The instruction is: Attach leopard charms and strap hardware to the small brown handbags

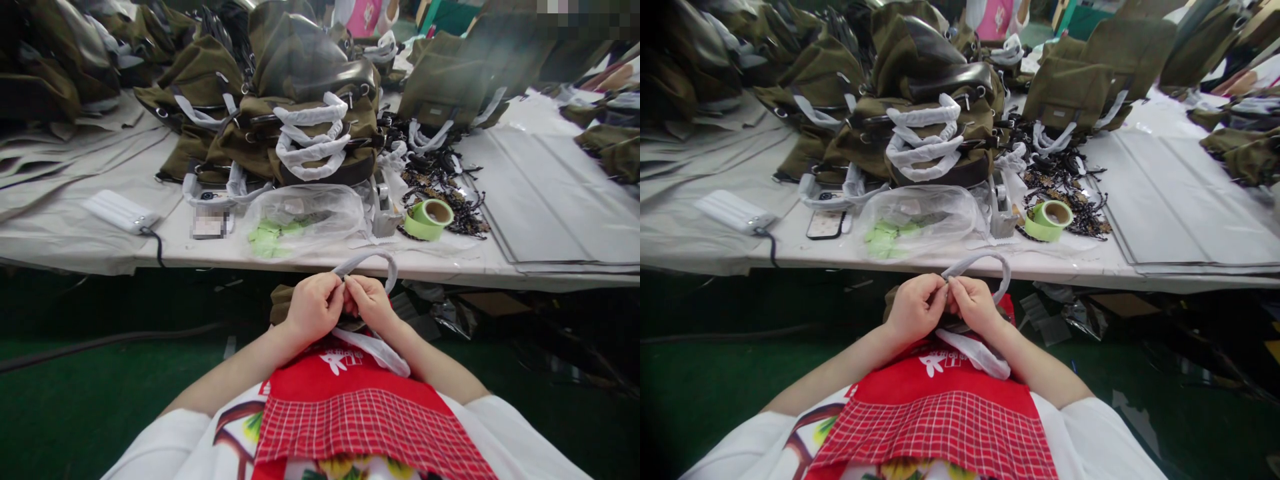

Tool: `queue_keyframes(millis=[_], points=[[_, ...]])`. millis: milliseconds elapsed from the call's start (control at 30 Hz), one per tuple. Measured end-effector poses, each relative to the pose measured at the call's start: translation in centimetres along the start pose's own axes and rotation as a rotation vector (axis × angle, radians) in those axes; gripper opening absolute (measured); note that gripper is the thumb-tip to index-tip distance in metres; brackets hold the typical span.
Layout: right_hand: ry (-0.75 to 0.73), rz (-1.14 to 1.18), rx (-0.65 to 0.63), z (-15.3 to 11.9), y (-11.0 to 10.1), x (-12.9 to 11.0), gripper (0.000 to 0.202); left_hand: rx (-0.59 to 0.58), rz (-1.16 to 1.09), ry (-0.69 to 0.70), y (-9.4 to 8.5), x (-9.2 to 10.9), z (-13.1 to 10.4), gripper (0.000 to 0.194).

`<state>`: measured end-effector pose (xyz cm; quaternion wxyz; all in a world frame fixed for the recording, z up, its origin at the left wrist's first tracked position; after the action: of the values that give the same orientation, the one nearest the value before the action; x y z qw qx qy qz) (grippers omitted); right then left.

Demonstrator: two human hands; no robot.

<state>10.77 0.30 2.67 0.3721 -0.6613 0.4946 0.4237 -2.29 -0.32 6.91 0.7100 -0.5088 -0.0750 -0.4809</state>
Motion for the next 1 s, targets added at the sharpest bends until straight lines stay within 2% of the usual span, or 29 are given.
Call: queue_keyframes(millis=[200,333,433,533,633,700,767,867,933,1000], points=[[0.063,0.067,-0.054,0.2,0.3,0.3,0.054,-0.013,0.057,0.047,0.5,0.4,-0.2,0.028],[0.083,0.047,-0.147,0.4,0.6,0.5,0.054,-0.052,0.015,0.000,0.1,-0.2,0.2,0.030],[0.018,-0.133,-0.185,0.3,0.7,0.1,0.049,-0.048,-0.044,-0.124,-0.7,-2.0,0.7,0.028],[-0.105,-0.502,-0.117,0.2,0.4,-0.3,0.037,-0.057,-0.047,-0.304,-1.6,-4.5,0.6,0.027],[-0.124,-0.818,-0.094,0.2,0.6,0.3,0.018,-0.213,0.038,-0.401,-1.9,-6.2,0.2,0.030],[-0.133,-0.926,-0.135,0.1,1.3,0.9,0.022,-0.347,0.109,-0.378,-1.8,-6.5,-0.1,0.032],[-0.178,-0.956,-0.185,-0.1,2.2,1.3,0.032,-0.485,0.189,-0.351,-1.4,-6.7,-0.3,0.032],[-0.306,-0.916,-0.313,-0.6,4.0,1.4,0.041,-0.673,0.359,-0.411,-1.0,-7.3,-0.9,0.026],[-0.367,-0.881,-0.388,-0.6,4.9,1.5,0.043,-0.731,0.432,-0.431,-1.0,-7.3,-1.1,0.021],[-0.360,-0.863,-0.391,0.1,4.9,1.6,0.039,-0.732,0.442,-0.386,-1.0,-6.7,-1.1,0.021]])
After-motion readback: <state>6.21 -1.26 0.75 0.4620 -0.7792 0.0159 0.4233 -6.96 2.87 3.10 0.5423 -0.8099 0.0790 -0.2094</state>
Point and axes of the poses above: each hand's wrist, its own z-axis towards the middle knuckle, its own y-axis out of the palm, x = y × z, the point moved 5 cm from there along z, towards the middle knuckle, and after that the axes turned 12 degrees about y, right-handed, at the moved point
